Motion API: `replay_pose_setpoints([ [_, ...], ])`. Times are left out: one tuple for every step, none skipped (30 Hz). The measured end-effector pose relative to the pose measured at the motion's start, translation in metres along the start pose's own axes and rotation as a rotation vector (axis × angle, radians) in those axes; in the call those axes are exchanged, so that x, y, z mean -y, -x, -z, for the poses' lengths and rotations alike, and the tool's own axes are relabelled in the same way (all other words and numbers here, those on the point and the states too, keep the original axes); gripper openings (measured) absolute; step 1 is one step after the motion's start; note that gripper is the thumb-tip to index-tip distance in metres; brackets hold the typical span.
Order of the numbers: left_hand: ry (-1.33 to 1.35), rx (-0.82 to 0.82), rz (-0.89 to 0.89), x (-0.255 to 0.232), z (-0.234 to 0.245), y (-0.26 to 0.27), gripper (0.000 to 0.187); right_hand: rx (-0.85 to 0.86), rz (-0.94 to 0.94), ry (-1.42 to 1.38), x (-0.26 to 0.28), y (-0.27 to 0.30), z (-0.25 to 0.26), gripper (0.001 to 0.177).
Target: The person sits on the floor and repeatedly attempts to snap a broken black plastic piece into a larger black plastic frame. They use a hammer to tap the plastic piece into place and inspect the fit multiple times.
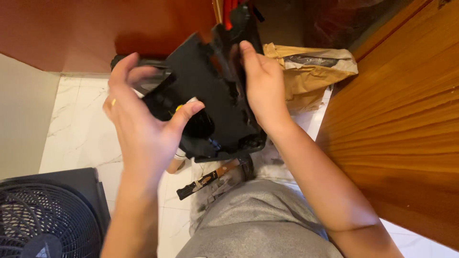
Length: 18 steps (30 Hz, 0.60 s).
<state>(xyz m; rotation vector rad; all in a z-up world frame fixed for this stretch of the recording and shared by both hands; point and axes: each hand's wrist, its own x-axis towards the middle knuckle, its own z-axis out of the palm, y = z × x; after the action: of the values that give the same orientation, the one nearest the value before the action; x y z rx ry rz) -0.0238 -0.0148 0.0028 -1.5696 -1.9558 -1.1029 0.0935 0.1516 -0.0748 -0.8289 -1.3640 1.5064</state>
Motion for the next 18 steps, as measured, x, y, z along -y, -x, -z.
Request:
replay_pose_setpoints([
  [-0.184,-0.075,-0.076,0.004,-0.001,0.009,0.089,-0.008,-0.024,-0.066,0.001,-0.002,0.001,0.044],
  [-0.190,-0.150,0.002,0.004,-0.006,0.021,0.085,-0.016,-0.048,-0.132,0.002,-0.005,0.002,0.043],
  [-0.195,-0.224,0.082,0.000,-0.015,0.035,0.081,-0.047,-0.056,-0.179,0.001,-0.008,0.002,0.041],
  [0.023,-0.142,0.140,-0.007,-0.020,0.052,0.059,-0.079,-0.064,-0.227,0.000,-0.012,0.001,0.039],
  [0.108,-0.079,0.162,-0.010,-0.026,0.061,0.051,-0.112,-0.075,-0.271,-0.002,-0.014,0.001,0.038],
  [0.191,-0.019,0.190,-0.015,-0.030,0.068,0.044,-0.095,-0.045,-0.291,-0.004,-0.015,0.000,0.038],
  [0.140,0.012,0.188,-0.020,-0.035,0.071,0.050,-0.075,-0.016,-0.306,-0.007,-0.014,0.001,0.038],
  [0.089,0.044,0.186,-0.022,-0.036,0.070,0.056,-0.055,0.012,-0.321,-0.010,-0.012,0.001,0.038],
  [0.093,0.010,0.157,-0.020,-0.034,0.065,0.058,-0.040,0.033,-0.274,-0.012,-0.009,0.001,0.037],
  [0.097,-0.023,0.129,-0.017,-0.034,0.059,0.061,-0.026,0.053,-0.227,-0.013,-0.005,0.001,0.037],
  [0.097,-0.054,0.100,-0.013,-0.036,0.052,0.064,-0.011,0.072,-0.184,-0.014,-0.001,0.001,0.038],
  [0.155,0.059,0.140,-0.007,-0.041,0.044,0.063,0.073,0.048,-0.248,-0.012,0.002,0.001,0.033],
  [0.214,0.174,0.183,0.000,-0.045,0.037,0.062,0.156,0.018,-0.311,-0.010,0.008,0.001,0.029],
  [0.275,0.288,0.225,0.005,-0.046,0.033,0.061,0.238,-0.015,-0.373,-0.008,0.014,0.000,0.024],
  [0.303,0.449,0.431,0.008,-0.045,0.029,0.056,0.245,0.074,-0.231,-0.005,0.017,-0.001,0.027],
  [0.329,0.607,0.639,0.011,-0.044,0.026,0.051,0.250,0.164,-0.089,-0.001,0.018,0.002,0.030],
  [0.352,0.770,0.846,0.012,-0.043,0.022,0.047,0.248,0.252,0.051,0.001,0.019,0.003,0.033],
  [0.601,0.682,0.751,0.010,-0.045,0.020,0.044,0.135,0.274,0.163,0.001,0.020,0.001,0.036],
])
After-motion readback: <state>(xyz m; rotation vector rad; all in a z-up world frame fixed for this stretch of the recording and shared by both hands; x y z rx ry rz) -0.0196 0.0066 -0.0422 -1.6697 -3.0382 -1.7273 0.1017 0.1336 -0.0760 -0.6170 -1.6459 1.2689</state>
